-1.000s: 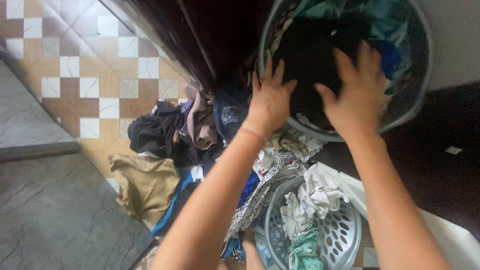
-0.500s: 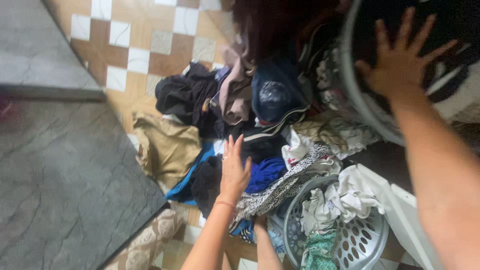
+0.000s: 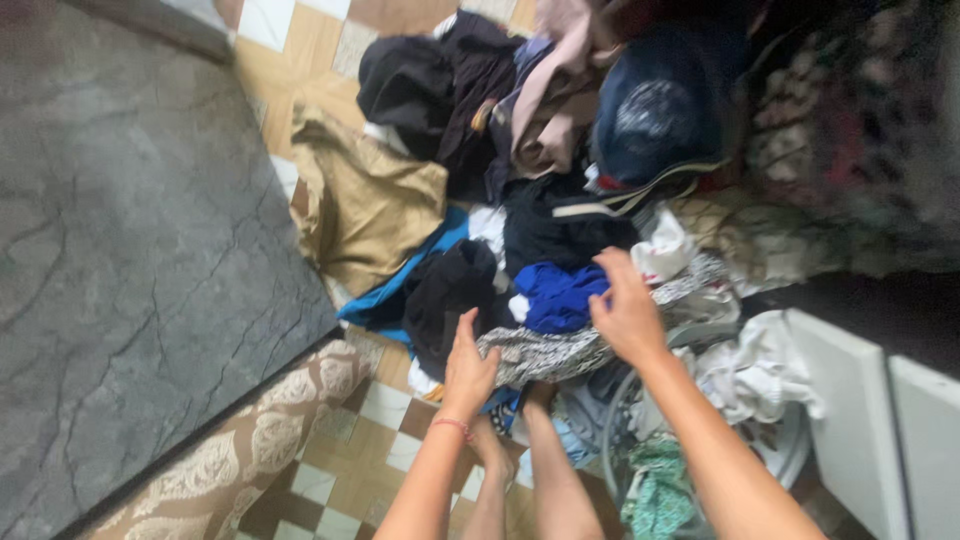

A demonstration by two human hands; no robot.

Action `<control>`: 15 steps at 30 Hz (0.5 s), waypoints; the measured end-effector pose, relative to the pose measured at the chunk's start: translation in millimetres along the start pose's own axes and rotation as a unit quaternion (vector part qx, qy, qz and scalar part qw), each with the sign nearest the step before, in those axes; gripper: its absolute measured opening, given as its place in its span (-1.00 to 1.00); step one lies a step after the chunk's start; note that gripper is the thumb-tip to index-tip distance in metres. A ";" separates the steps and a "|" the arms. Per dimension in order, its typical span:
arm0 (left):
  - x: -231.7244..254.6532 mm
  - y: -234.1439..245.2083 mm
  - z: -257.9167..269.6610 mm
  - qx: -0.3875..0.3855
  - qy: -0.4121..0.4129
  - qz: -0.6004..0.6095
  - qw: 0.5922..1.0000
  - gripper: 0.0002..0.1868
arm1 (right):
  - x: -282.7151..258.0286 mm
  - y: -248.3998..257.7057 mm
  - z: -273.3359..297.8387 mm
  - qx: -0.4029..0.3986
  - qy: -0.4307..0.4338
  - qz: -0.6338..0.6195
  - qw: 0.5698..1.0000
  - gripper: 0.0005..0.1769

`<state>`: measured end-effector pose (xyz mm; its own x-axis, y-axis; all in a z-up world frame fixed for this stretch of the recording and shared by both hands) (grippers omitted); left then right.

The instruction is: The person sorts through a pile of clothes on the floor, picking up a blue garment and a black shirt to look at them before placing items into a basket.

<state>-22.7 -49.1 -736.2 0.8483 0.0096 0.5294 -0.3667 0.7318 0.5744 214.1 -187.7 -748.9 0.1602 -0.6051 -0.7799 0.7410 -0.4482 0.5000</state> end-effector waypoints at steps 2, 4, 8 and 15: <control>-28.1 -4.4 8.2 -0.034 0.092 -0.009 0.995 -0.19 | 43.9 -69.3 3.8 -0.064 0.076 0.145 0.984 -0.19; -49.4 -7.6 11.1 -0.041 0.085 0.025 0.995 -0.24 | 100.4 -114.9 -4.2 -0.065 0.085 0.162 0.981 -0.08; -100.1 -12.1 11.7 -0.007 0.029 0.086 0.996 -0.38 | 174.9 -154.9 18.4 -0.163 -0.193 0.237 0.938 0.19; -139.3 -5.7 43.9 -0.065 0.130 0.178 0.973 -0.57 | 39.6 -96.6 128.6 0.008 -0.084 0.222 0.971 -0.55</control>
<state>-155.6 -84.5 -785.9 0.7510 0.4372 0.4948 -0.6172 0.7312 0.2907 65.0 -253.0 -779.6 0.3528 -0.8388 -0.4147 0.6131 -0.1276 0.7797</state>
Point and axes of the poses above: each hand's wrist, its own z-axis away from the middle knuckle, its own y-axis out of the back of the hand, x = y × z, the point moved 4 cm from there along -z, towards the middle knuckle, and after that the axes turned 2 degrees about x, right-handed, at the moved point
